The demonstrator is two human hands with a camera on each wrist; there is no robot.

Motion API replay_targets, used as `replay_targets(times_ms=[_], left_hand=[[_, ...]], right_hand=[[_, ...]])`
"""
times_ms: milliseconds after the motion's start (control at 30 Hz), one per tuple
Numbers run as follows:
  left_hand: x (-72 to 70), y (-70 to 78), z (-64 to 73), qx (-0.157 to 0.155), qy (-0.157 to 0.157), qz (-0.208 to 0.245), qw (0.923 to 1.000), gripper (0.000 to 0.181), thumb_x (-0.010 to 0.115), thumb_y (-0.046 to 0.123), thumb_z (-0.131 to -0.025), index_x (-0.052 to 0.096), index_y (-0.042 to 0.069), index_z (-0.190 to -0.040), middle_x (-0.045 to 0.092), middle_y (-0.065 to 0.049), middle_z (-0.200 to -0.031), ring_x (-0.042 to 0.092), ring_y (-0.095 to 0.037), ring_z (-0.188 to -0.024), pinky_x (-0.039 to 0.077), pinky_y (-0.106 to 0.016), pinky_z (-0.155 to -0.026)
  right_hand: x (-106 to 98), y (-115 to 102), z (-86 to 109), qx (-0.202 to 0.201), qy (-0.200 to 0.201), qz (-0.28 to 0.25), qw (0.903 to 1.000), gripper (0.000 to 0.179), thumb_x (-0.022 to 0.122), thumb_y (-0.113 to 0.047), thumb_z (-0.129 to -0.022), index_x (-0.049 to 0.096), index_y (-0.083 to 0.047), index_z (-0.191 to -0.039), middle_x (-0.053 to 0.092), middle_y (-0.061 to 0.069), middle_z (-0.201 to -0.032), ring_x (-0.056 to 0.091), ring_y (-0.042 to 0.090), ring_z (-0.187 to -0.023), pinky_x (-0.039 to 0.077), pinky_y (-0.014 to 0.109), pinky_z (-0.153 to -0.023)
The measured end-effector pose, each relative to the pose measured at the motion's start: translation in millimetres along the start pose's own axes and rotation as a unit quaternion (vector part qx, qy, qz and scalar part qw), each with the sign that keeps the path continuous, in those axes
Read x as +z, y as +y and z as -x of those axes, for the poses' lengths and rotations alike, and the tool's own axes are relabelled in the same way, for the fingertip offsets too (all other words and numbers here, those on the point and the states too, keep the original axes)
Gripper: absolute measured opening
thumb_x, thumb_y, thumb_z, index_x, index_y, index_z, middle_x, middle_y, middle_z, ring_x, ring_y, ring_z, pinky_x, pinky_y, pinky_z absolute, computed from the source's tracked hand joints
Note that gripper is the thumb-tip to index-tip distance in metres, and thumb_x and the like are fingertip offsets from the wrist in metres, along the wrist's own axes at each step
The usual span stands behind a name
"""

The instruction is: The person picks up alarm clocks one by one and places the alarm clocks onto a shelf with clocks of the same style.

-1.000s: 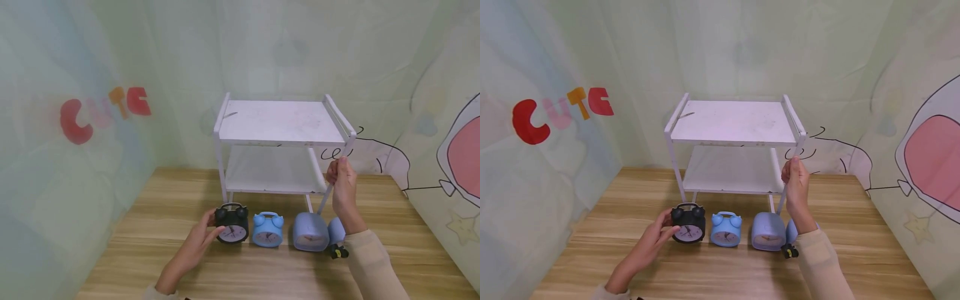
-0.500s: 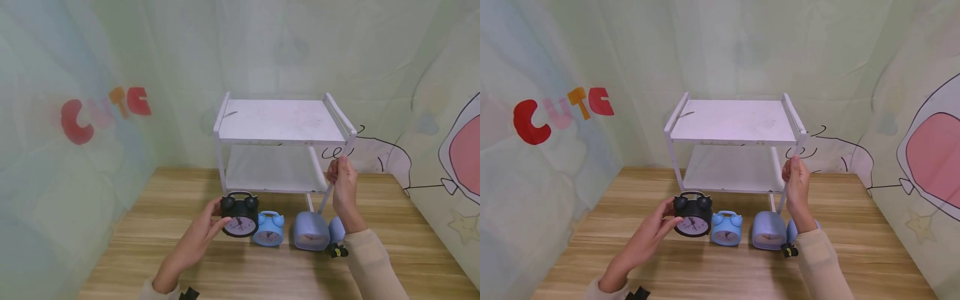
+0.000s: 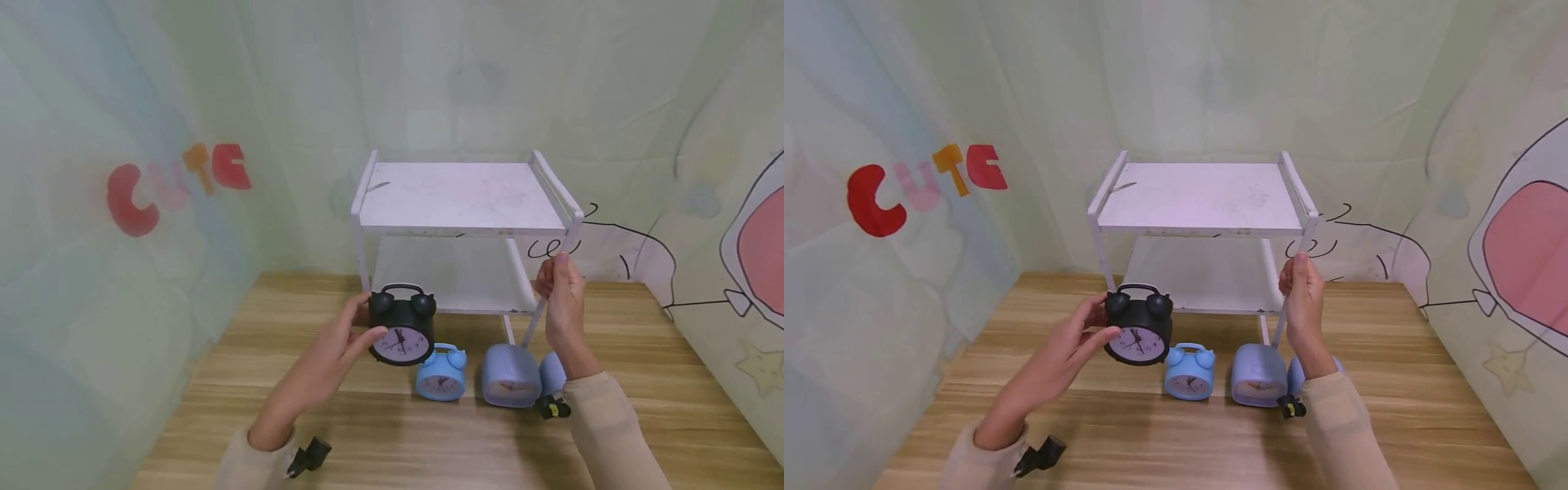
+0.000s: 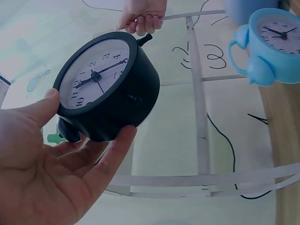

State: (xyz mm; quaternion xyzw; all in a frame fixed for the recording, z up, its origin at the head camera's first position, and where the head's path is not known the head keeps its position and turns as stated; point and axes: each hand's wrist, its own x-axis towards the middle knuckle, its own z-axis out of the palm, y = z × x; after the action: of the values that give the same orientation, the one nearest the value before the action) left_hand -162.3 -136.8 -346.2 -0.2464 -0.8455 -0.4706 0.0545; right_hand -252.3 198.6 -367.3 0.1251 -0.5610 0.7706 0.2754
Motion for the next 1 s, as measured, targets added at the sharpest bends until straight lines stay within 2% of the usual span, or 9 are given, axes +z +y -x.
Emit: replay_targets(times_ms=[233,467,600,733,1000], left_hand=[[-5.4,14.6,-13.5,0.023,-0.004,-0.009,0.9997,0.053,0.055,0.028,-0.104,0.035,0.006,-0.147,0.064,-0.009,-0.114,0.064,-0.019,-0.104,0.057,-0.033,-0.086],[-11.8,41.8,-27.6,0.042,0.001,-0.034,0.9985,0.057,0.056,0.028,-0.104,0.033,0.002,-0.149,0.064,-0.009,-0.112,0.065,-0.019,-0.1,0.056,-0.036,-0.088],[-19.0,57.7,-37.2,0.056,0.009,-0.044,0.9974,0.056,0.056,0.029,-0.104,0.034,0.003,-0.148,0.063,-0.008,-0.111,0.062,-0.017,-0.101,0.056,-0.035,-0.089],[-27.9,70.6,-46.0,0.064,0.017,-0.035,0.9972,0.053,0.055,0.031,-0.104,0.036,0.005,-0.146,0.063,-0.009,-0.112,0.06,-0.019,-0.104,0.056,-0.036,-0.089],[-45.3,87.7,-63.1,0.07,0.041,-0.05,0.9954,0.06,0.053,0.036,-0.104,0.033,0.0,-0.147,0.063,-0.013,-0.117,0.06,-0.022,-0.109,0.054,-0.038,-0.093]], right_hand=[[-1,0,-1.5,0.004,0.011,0.009,0.9999,0.042,0.038,-0.025,-0.109,0.041,-0.003,-0.074,0.039,0.001,-0.065,0.029,0.013,-0.056,0.017,0.029,-0.054],[-2,0,-2.9,0.01,0.019,0.006,0.9998,0.041,0.038,-0.025,-0.109,0.042,-0.004,-0.074,0.039,0.002,-0.066,0.03,0.012,-0.057,0.021,0.024,-0.053],[-2,-1,-2.6,0.007,0.016,0.008,0.9998,0.042,0.038,-0.026,-0.109,0.042,-0.003,-0.074,0.04,0.002,-0.066,0.031,0.013,-0.057,0.021,0.026,-0.053],[-1,0,-2.1,0.007,0.012,0.009,0.9999,0.043,0.038,-0.026,-0.109,0.041,-0.002,-0.074,0.04,0.001,-0.066,0.03,0.013,-0.057,0.018,0.029,-0.055],[-1,1,-1.5,0.003,0.007,0.008,0.9999,0.042,0.037,-0.025,-0.109,0.04,-0.002,-0.074,0.038,0.001,-0.065,0.028,0.013,-0.056,0.016,0.032,-0.057]])
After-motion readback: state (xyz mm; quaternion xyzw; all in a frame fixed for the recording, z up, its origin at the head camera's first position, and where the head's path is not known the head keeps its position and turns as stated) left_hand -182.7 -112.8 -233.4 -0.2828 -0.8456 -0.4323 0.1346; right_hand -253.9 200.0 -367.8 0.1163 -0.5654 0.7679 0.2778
